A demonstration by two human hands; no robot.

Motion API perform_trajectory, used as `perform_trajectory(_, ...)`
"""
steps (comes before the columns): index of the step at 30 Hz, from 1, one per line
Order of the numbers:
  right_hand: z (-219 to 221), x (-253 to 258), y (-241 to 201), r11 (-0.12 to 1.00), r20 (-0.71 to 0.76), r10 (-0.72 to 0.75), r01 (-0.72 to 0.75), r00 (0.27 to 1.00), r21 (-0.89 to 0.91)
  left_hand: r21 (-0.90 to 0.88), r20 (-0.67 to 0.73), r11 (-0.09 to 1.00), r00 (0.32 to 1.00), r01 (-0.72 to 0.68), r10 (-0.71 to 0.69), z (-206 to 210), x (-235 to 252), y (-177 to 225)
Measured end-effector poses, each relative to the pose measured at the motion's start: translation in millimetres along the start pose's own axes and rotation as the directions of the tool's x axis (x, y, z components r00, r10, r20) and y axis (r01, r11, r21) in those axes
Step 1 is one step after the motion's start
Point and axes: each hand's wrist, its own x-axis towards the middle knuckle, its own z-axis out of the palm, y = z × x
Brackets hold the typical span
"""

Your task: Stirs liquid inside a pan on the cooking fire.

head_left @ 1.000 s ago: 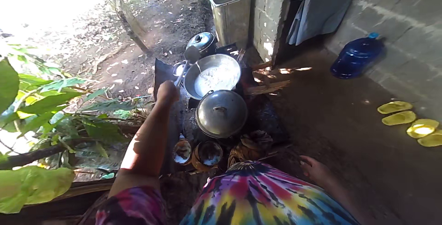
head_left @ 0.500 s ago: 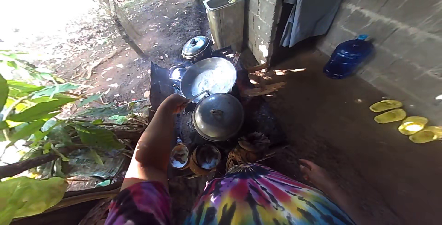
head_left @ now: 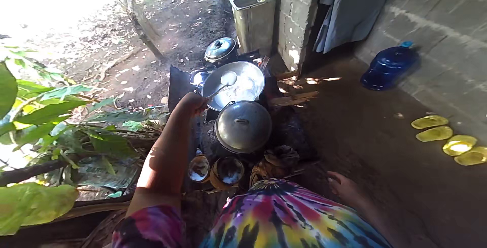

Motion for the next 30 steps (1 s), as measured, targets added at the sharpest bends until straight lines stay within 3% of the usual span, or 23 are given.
perform_trajectory(8, -10.5, -4.5, -45.4, 0.994, -0.015, -0.095, 0.094, 0.995, -0.051, 0.334, -0.118, 0.932, 0.975, -0.141, 0.190, -2.0, -4.5, -9.0)
perform_trajectory(14, -16.8, -14.3, -99.3, 0.949, -0.005, -0.309, 0.308, 0.951, -0.062, 0.495, -0.199, 0.859, 0.945, -0.131, 0.258, -0.4, -20.3, -7.5)
perform_trajectory(17, -15.7, -19.7, -136.9, 0.889, 0.010, -0.456, 0.457, 0.890, -0.037, 0.276, -0.197, 0.945, 0.952, -0.175, 0.234, 7.5, -26.3, -11.8)
perform_trajectory(19, -12.6, -25.0, -172.6, 0.833, 0.045, -0.553, 0.554, 0.832, 0.004, -0.073, -0.178, 0.979, 0.969, -0.189, 0.173, 22.1, -33.7, -16.3)
perform_trajectory(21, -5.6, -33.2, -216.4, 0.788, 0.083, -0.616, 0.612, 0.784, 0.067, -0.440, -0.167, 0.878, 0.978, -0.190, 0.128, 42.8, -39.0, -20.0)
perform_trajectory(23, 2.9, -44.3, -263.1, 0.789, 0.131, -0.614, 0.601, 0.778, 0.131, -0.666, -0.139, 0.726, 0.984, -0.173, 0.107, 67.8, -50.8, -17.1)
perform_trajectory(26, 23.2, -41.7, -316.1, 0.787, 0.142, -0.609, 0.571, 0.781, 0.234, -0.787, -0.131, 0.593, 0.986, -0.168, 0.105, 103.9, -70.6, -8.6)
perform_trajectory(30, 46.4, -29.3, -351.1, 0.803, 0.129, -0.568, 0.513, 0.813, 0.302, -0.787, -0.194, 0.564, 0.968, -0.250, 0.158, 142.6, -73.2, -10.0)
